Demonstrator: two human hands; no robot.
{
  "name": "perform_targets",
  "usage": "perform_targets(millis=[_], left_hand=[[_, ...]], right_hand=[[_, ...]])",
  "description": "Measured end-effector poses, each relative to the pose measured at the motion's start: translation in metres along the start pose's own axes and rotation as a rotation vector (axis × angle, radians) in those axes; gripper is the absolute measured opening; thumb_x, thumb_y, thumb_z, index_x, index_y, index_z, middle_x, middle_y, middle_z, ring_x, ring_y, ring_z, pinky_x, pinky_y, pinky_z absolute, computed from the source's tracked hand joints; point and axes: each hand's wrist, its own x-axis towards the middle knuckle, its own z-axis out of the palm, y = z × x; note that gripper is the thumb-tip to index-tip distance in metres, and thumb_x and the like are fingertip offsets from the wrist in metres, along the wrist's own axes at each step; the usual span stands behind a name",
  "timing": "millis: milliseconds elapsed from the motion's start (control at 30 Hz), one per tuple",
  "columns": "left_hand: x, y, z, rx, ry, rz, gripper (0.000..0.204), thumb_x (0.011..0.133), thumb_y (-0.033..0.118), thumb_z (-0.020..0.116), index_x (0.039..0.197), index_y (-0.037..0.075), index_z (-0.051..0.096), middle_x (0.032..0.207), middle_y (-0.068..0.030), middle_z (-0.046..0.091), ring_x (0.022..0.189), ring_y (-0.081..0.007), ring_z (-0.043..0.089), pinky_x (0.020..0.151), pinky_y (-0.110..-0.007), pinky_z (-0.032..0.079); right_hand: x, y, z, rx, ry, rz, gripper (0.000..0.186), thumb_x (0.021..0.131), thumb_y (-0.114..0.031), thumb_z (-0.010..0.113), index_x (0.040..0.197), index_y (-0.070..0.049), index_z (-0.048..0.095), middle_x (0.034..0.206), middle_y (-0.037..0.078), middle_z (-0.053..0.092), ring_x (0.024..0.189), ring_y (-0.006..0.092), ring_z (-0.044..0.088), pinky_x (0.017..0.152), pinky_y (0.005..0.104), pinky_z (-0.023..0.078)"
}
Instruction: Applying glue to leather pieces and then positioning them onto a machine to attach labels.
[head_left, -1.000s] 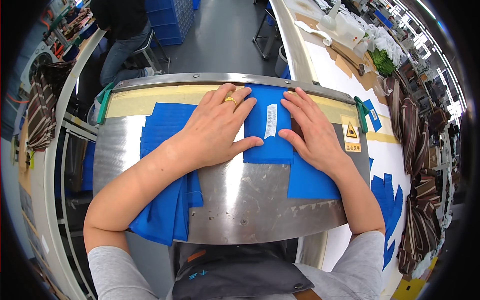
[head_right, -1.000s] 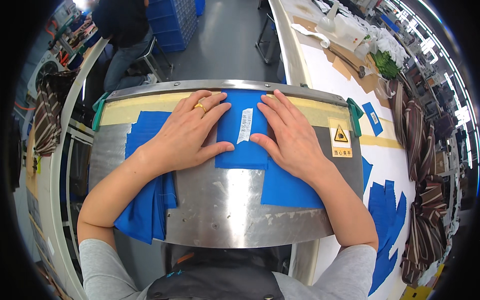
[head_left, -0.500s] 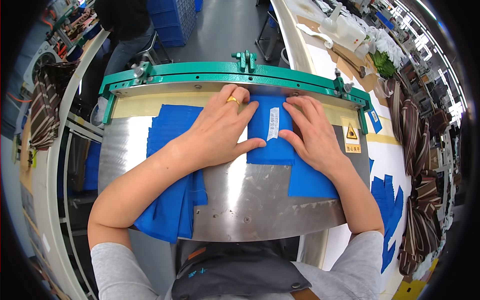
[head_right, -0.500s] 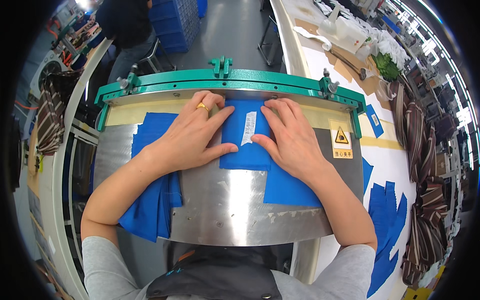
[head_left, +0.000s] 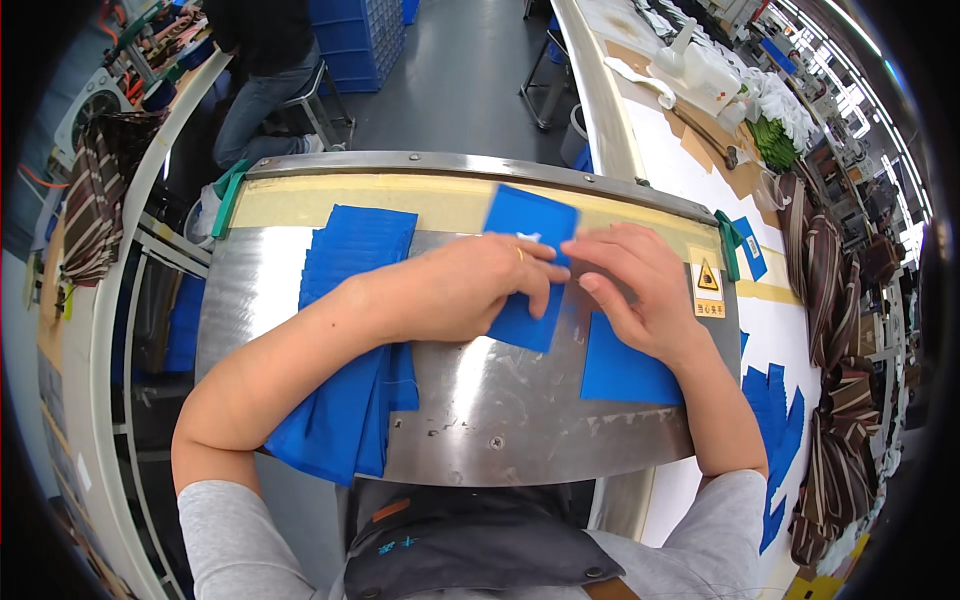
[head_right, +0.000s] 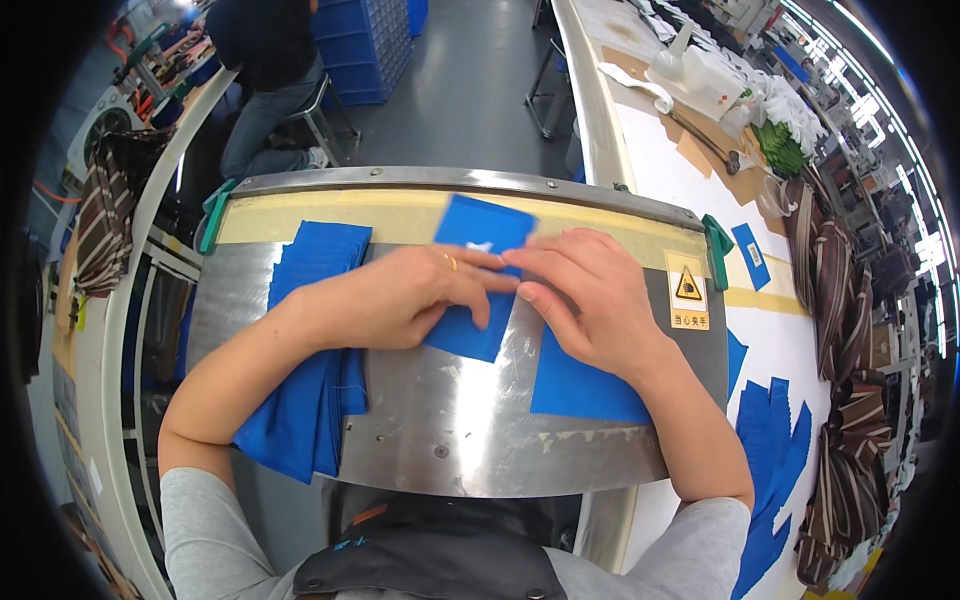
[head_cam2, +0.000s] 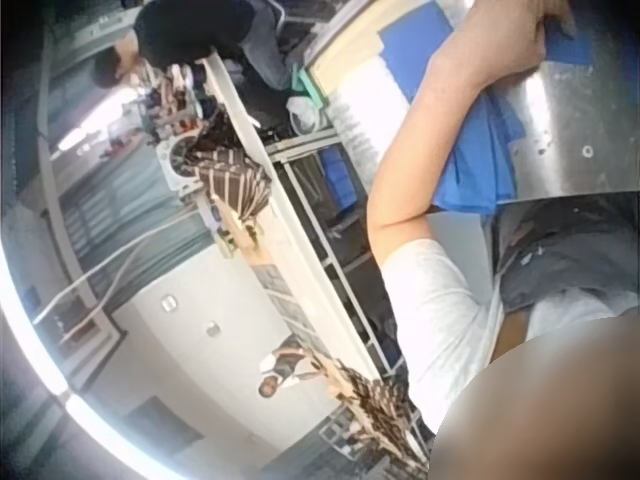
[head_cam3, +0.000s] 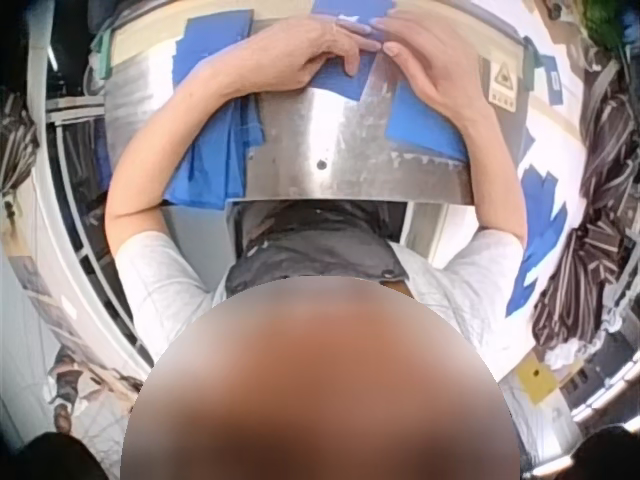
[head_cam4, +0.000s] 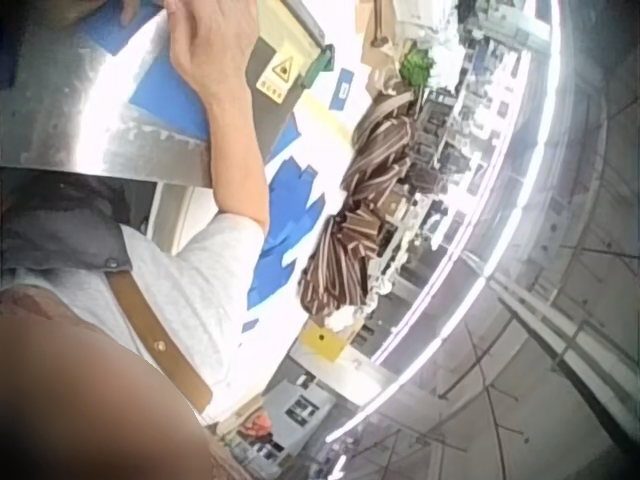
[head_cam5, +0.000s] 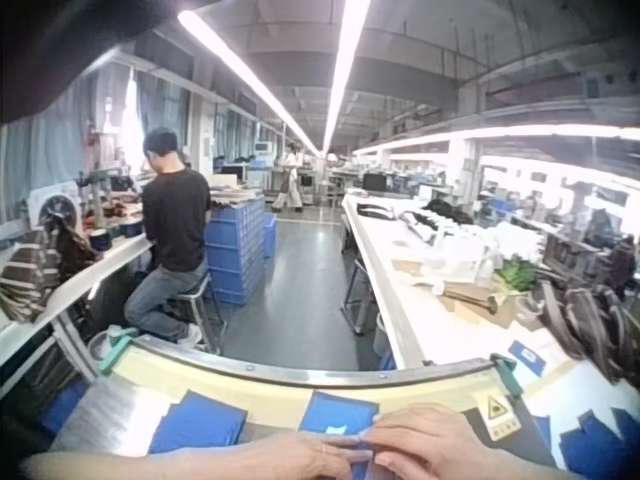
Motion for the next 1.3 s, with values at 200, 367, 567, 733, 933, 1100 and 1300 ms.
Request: perform_targets(millis=[200,367,567,733,933,1100,1300], left_hand=[[0.000,0.007,0.004,-0.021,0.069,-0.101,0.029,0.084,-0.002,0.063,0.113,0.002,0.066,0.134,-0.0196,0.061,0.128,-0.0372,0.054,0.107,-0.044,0.045],[-0.002,0.001,0.008,0.460,0.220,-0.206,0.056,0.090,0.031,0.070,0.133,-0.001,0.055,0.146,-0.0185,0.051,0.136,-0.0380,0.045,0.113,-0.047,0.036],[-0.002,0.002,0.010,0.520,0.169,-0.282,0.062,0.091,0.043,0.067,0.133,-0.001,0.054,0.149,-0.0204,0.046,0.139,-0.0410,0.039,0.114,-0.049,0.033],[0.002,-0.003,0.008,0.516,0.181,-0.279,0.070,0.088,0.049,0.069,0.134,0.000,0.051,0.147,-0.0206,0.047,0.136,-0.0418,0.039,0.113,-0.050,0.030],[0.004,-0.009,0.000,0.365,0.217,-0.295,0.071,0.087,0.052,0.069,0.133,0.000,0.052,0.145,-0.0185,0.049,0.133,-0.0384,0.040,0.113,-0.047,0.025],[0.001,-0.008,0.009,0.606,0.199,-0.296,0.068,0.090,0.047,0.067,0.136,-0.001,0.054,0.146,-0.0152,0.050,0.135,-0.0352,0.040,0.115,-0.048,0.023],[0.002,-0.007,0.012,0.608,0.212,-0.324,0.065,0.092,0.045,0.065,0.135,-0.002,0.055,0.150,-0.0154,0.047,0.139,-0.0346,0.038,0.116,-0.049,0.022]], right_hand=[[0.003,0.001,0.012,-0.213,-0.131,0.034,0.039,0.096,-0.019,0.060,0.134,-0.008,0.059,0.148,0.009,0.051,0.144,0.0275,0.039,0.119,0.0504,0.028],[-0.002,0.011,0.005,-0.283,-0.101,0.071,0.040,0.097,-0.019,0.059,0.134,-0.006,0.059,0.146,0.009,0.053,0.143,0.0290,0.040,0.120,0.0491,0.028],[-0.003,0.011,0.005,-0.342,-0.091,0.119,0.043,0.096,-0.023,0.061,0.135,-0.005,0.058,0.146,0.010,0.053,0.143,0.0297,0.040,0.120,0.0463,0.028],[-0.003,0.009,0.007,-0.318,-0.075,0.134,0.047,0.096,-0.029,0.063,0.135,-0.004,0.057,0.146,0.012,0.053,0.144,0.0310,0.039,0.120,0.0463,0.029],[-0.004,0.009,0.009,-0.231,-0.046,0.161,0.051,0.095,-0.031,0.064,0.136,-0.002,0.055,0.147,0.013,0.050,0.144,0.0333,0.037,0.119,0.0476,0.029],[-0.005,0.007,0.006,-0.411,-0.085,0.176,0.053,0.097,-0.035,0.062,0.138,-0.003,0.054,0.148,0.013,0.050,0.145,0.0331,0.036,0.118,0.0488,0.029],[-0.005,0.012,0.011,-0.414,-0.060,0.177,0.051,0.099,-0.037,0.058,0.137,-0.003,0.054,0.148,0.012,0.050,0.146,0.0325,0.035,0.118,0.0491,0.030]])
